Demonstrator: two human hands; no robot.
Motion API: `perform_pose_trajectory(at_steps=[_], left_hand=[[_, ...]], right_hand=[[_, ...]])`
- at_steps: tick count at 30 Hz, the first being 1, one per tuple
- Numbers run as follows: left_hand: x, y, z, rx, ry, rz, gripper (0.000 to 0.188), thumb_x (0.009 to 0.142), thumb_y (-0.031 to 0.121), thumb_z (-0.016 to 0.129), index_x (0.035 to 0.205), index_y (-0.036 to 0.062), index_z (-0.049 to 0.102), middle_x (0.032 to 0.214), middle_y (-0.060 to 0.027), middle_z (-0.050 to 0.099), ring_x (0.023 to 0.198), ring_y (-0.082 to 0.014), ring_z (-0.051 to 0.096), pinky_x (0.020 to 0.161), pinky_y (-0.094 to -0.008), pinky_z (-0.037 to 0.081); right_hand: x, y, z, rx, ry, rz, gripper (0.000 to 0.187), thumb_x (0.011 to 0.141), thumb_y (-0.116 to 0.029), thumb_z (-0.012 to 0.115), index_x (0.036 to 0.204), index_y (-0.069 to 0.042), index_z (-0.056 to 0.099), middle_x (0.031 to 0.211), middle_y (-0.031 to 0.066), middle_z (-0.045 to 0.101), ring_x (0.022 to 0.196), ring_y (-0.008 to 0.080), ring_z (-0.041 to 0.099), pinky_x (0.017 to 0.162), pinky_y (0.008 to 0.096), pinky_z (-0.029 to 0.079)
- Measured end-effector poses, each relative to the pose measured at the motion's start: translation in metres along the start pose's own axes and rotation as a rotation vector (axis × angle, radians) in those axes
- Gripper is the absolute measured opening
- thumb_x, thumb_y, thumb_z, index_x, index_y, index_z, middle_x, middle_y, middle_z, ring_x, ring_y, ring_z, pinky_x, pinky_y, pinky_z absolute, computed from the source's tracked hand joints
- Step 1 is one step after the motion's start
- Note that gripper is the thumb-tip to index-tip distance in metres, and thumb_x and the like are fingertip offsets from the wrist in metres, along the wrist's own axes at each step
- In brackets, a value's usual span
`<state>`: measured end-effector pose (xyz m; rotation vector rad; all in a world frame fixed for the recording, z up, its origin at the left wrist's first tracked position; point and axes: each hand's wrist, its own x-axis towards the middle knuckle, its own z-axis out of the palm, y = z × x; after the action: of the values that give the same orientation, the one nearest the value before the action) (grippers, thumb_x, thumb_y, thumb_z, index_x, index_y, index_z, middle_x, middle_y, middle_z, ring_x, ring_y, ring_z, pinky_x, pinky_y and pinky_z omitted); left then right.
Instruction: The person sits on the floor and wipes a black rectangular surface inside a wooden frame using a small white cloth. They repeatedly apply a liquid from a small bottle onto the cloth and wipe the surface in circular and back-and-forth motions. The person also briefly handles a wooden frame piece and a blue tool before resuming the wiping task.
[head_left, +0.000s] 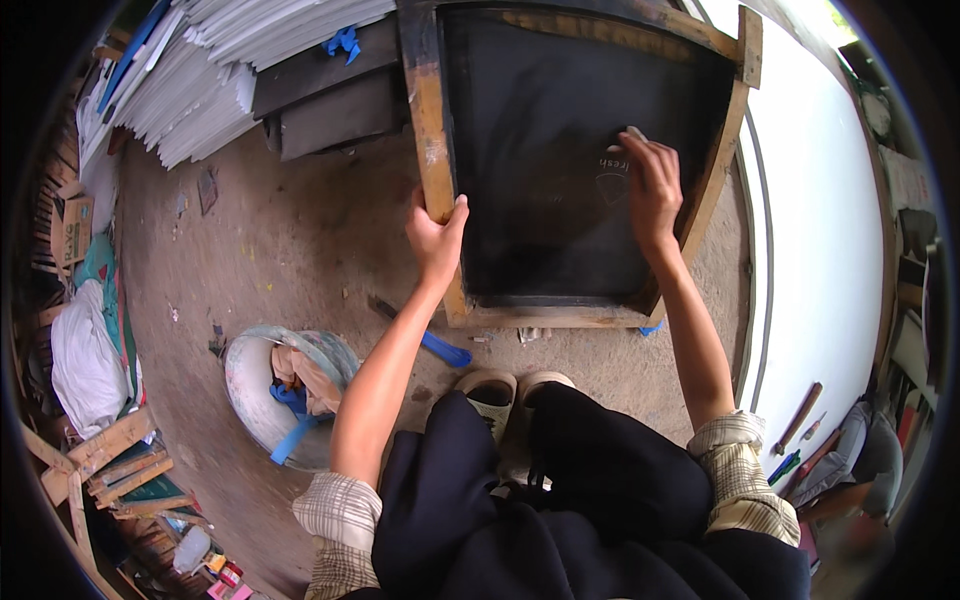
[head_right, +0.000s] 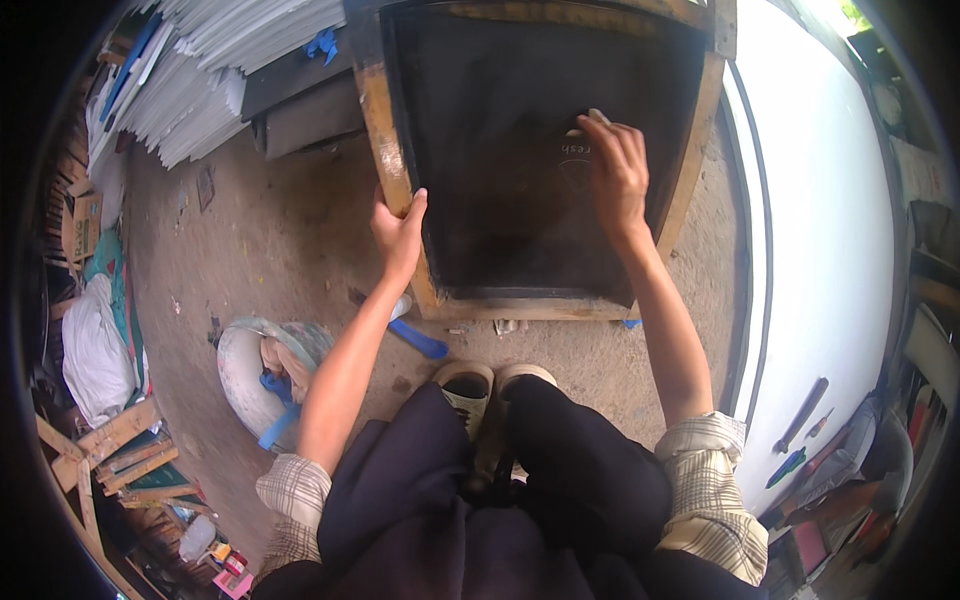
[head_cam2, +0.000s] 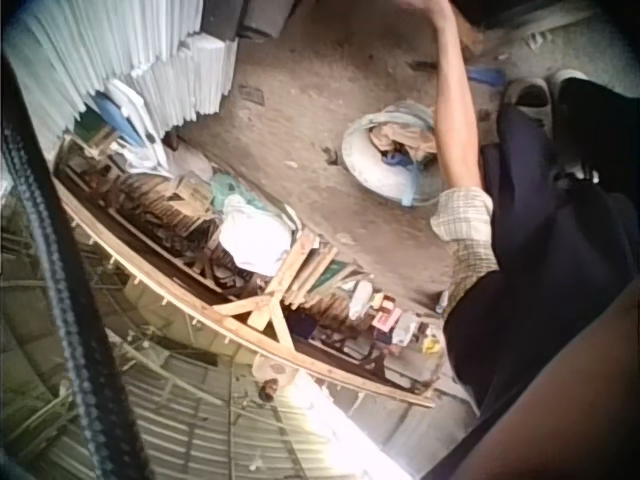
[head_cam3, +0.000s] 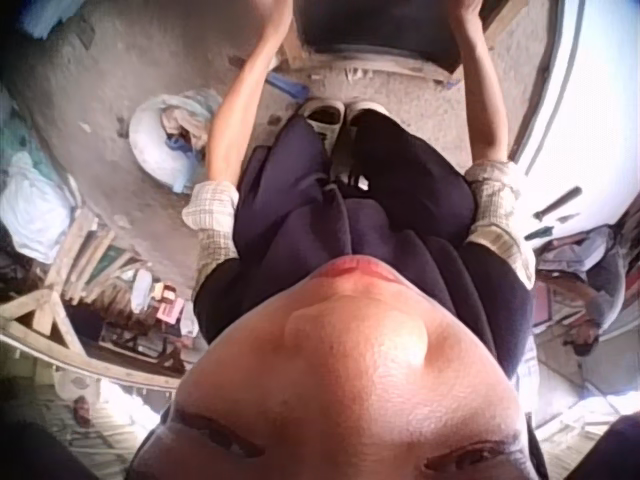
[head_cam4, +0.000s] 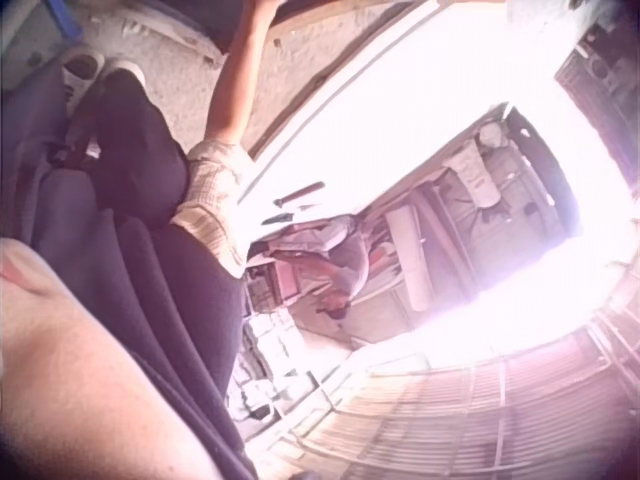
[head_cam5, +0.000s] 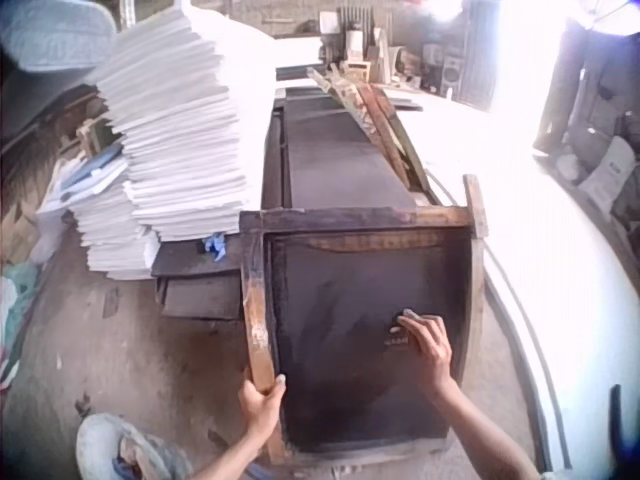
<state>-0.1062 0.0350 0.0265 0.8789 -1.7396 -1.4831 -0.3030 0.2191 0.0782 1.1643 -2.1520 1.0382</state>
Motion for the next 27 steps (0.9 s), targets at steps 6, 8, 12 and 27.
perform_pose_trajectory(at_steps=[6, 8, 12, 27], left_hand=[[-0.033, 0.024, -0.006, -0.007, 0.043, 0.108, 0.034, 0.084, 0.021, 0.069, 0.102, 0.0003, 0.048, 0.086, -0.0064, 0.055, 0.077, -0.0151, 0.054, 0.071, -0.0304, 0.046], [-0.041, 0.031, 0.001, -0.023, 0.032, 0.088, 0.035, 0.084, 0.021, 0.069, 0.103, 0.0003, 0.048, 0.088, -0.0074, 0.055, 0.079, -0.016, 0.055, 0.072, -0.031, 0.046], [-0.031, 0.021, 0.015, -0.022, 0.042, 0.125, 0.036, 0.082, 0.02, 0.069, 0.104, 0.0004, 0.049, 0.091, -0.0092, 0.057, 0.08, -0.0168, 0.057, 0.072, -0.031, 0.046], [-0.003, -0.003, 0.026, 0.057, -0.04, 0.013, 0.032, 0.081, 0.012, 0.068, 0.104, -0.0018, 0.051, 0.083, -0.0082, 0.062, 0.072, -0.0146, 0.059, 0.068, -0.0286, 0.048]], right_hand=[[0.008, -0.011, -0.053, -0.109, 0.117, 0.114, 0.021, 0.08, 0.0, 0.068, 0.099, -0.008, 0.068, 0.093, 0.0082, 0.063, 0.088, 0.0223, 0.064, 0.072, 0.0317, 0.053], [0.009, -0.012, -0.061, -0.152, 0.143, 0.09, 0.019, 0.079, -0.001, 0.068, 0.097, -0.007, 0.067, 0.091, 0.008, 0.063, 0.086, 0.0232, 0.064, 0.07, 0.0319, 0.052], [0.01, -0.008, -0.057, -0.145, 0.147, 0.187, 0.017, 0.08, -0.004, 0.069, 0.096, -0.006, 0.066, 0.091, 0.0084, 0.063, 0.084, 0.0248, 0.064, 0.072, 0.0324, 0.051], [-0.006, -0.015, 0.063, 0.512, -0.536, -0.446, 0.023, 0.074, -0.002, 0.061, 0.097, -0.004, 0.066, 0.109, 0.0113, 0.06, 0.109, 0.0288, 0.057, 0.09, 0.0386, 0.049]])
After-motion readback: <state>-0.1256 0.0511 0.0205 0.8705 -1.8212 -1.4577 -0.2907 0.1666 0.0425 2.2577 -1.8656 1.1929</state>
